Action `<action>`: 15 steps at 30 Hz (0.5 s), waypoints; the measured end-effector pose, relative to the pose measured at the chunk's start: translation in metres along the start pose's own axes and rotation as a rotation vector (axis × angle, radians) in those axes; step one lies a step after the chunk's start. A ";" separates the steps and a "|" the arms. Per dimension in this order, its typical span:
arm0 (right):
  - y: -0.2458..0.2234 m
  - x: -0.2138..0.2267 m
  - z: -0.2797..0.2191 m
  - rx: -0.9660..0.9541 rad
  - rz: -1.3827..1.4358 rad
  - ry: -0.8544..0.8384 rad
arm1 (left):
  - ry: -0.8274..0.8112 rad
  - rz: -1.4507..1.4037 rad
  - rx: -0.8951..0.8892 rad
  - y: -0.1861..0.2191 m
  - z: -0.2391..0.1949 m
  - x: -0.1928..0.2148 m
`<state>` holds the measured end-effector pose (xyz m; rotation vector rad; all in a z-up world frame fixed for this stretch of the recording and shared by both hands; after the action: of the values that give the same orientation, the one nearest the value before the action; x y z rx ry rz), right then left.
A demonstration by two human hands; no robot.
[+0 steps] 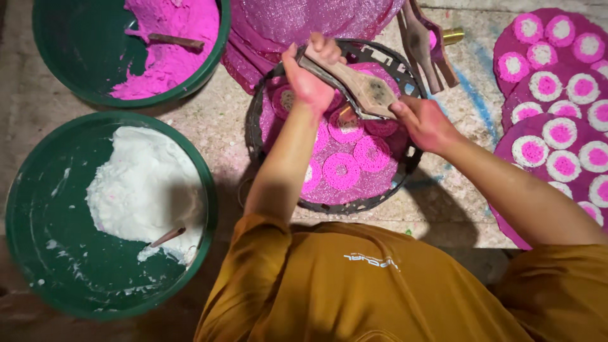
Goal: The person uses a wooden mallet and a circular metal mold to press pink and white powdery material into ring shapes on a pink glittery mat. They repeatedly fill the mold, tap it to compact the material, and place the finished rings onto a tray.
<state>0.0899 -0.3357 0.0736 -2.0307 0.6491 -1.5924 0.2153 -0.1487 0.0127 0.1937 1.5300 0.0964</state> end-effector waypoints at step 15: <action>0.055 -0.005 -0.007 -0.026 0.406 0.072 | -0.550 1.931 -0.046 0.000 -0.115 0.049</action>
<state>0.0782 -0.3757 0.0362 -1.7243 1.0377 -1.4218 0.1031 -0.1319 -0.0389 1.4542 0.3218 1.4384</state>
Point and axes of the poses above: each hand's wrist, its own z-axis towards the middle knuckle, its own x-axis out of the back of the hand, y = z × x, the point moved 10 cm from there along z, towards the middle knuckle, and after that the axes turned 12 degrees about -x, right-handed, at the moved point
